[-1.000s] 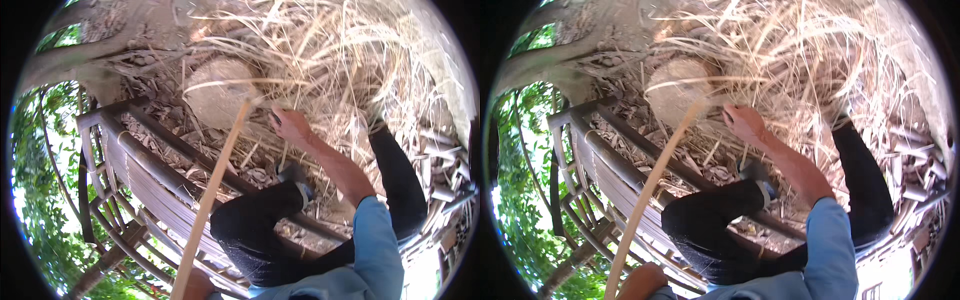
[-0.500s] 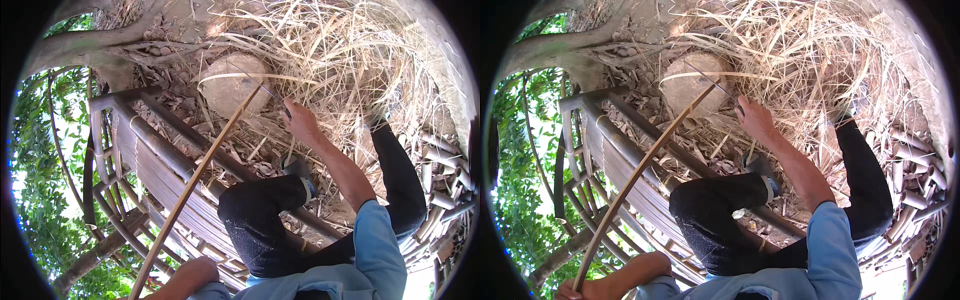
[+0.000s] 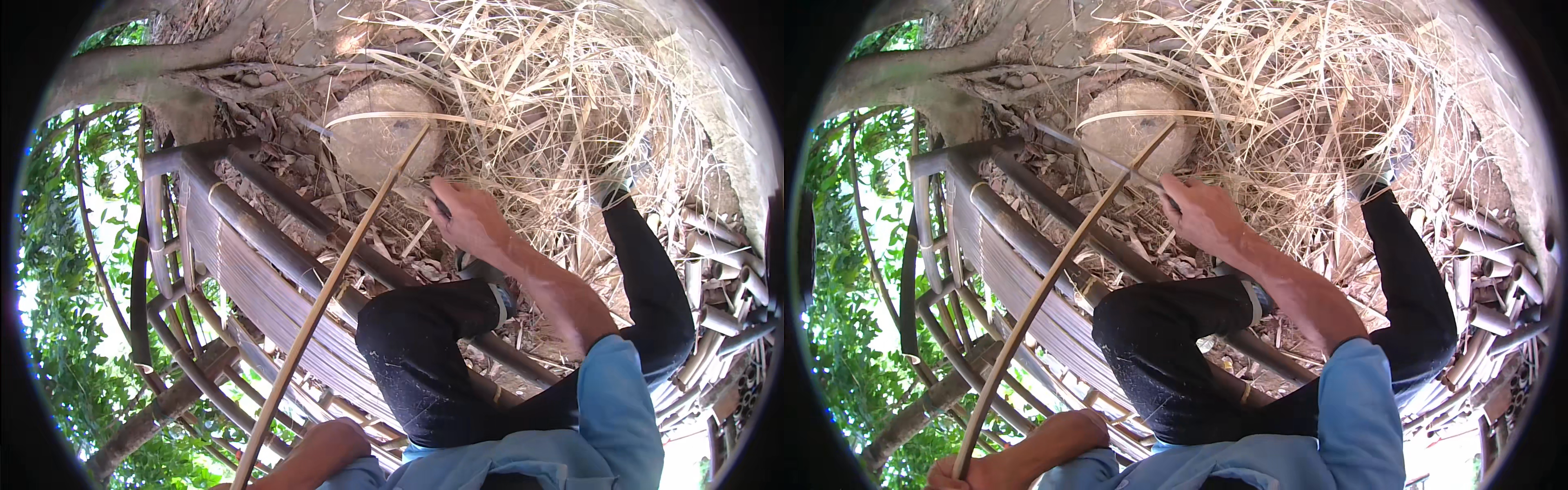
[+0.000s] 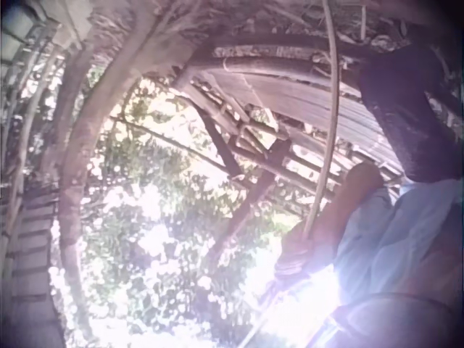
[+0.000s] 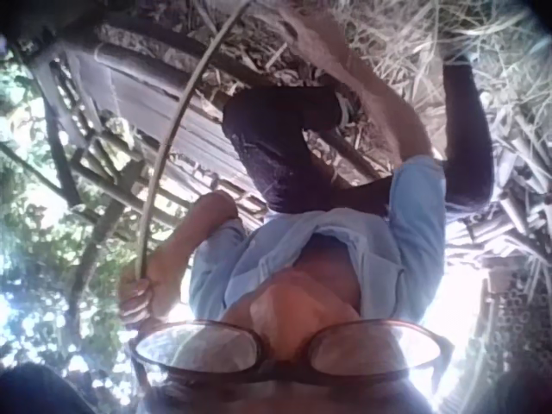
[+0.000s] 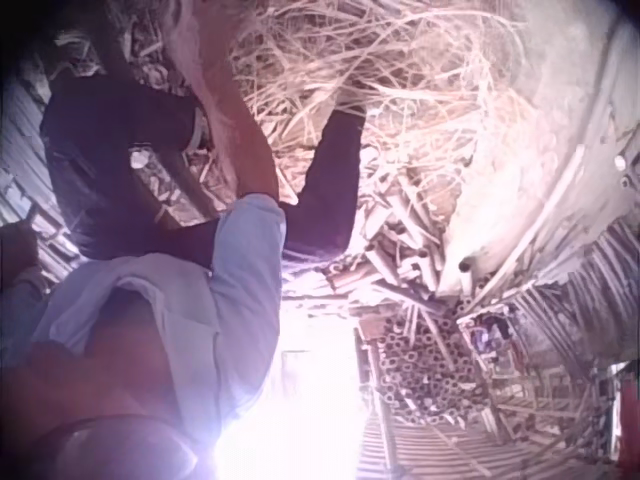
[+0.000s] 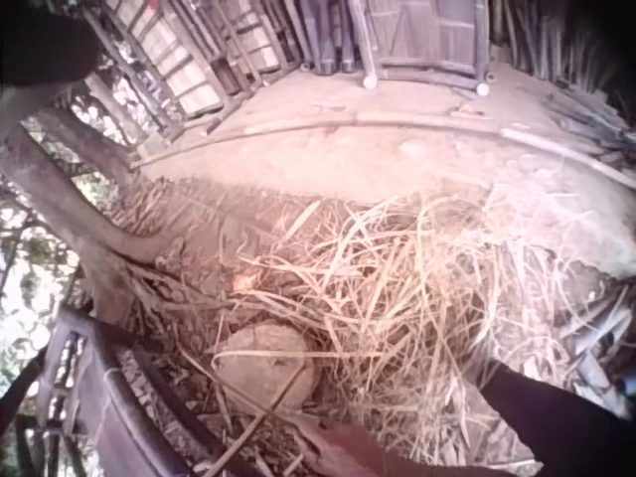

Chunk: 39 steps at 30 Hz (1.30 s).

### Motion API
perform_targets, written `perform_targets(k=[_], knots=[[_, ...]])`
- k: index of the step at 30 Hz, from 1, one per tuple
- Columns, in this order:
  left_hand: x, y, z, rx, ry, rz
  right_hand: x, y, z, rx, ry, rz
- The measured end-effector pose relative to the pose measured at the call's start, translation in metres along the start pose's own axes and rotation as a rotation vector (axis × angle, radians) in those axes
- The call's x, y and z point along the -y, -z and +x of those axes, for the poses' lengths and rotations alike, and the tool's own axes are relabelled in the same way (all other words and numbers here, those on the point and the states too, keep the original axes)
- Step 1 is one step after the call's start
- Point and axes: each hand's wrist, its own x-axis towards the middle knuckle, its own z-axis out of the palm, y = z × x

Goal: The person scrapes a long bamboo strip with a knife and later wipes the surface of a bamboo bench.

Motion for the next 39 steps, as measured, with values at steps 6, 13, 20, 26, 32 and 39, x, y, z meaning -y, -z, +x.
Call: perform_targets(k=[6, 13, 20, 26, 32, 39], knots=[[-0.006, 0.005, 0.000, -0.023, 0.005, 0.078, 0.018, -0.004, -0.004, 0.015, 0.247, 0.150], [-0.003, 0.009, -0.010, -0.040, 0.008, 0.113, -0.004, -0.019, 0.004, -0.067, 0.251, -0.108], [0.006, 0.005, -0.017, -0.047, 0.031, 0.095, -0.172, -0.039, 0.011, 0.003, -0.209, -0.264], [-0.005, 0.003, -0.008, -0.047, -0.002, 0.113, -0.143, -0.039, 0.014, -0.012, -0.262, -0.164], [-0.008, 0.003, -0.008, -0.074, -0.021, 0.111, -0.021, -0.013, 0.011, 0.030, -0.143, -0.031], [-0.015, 0.006, -0.007, -0.101, -0.032, 0.107, 0.030, -0.001, -0.007, -0.071, 0.174, 0.028]])
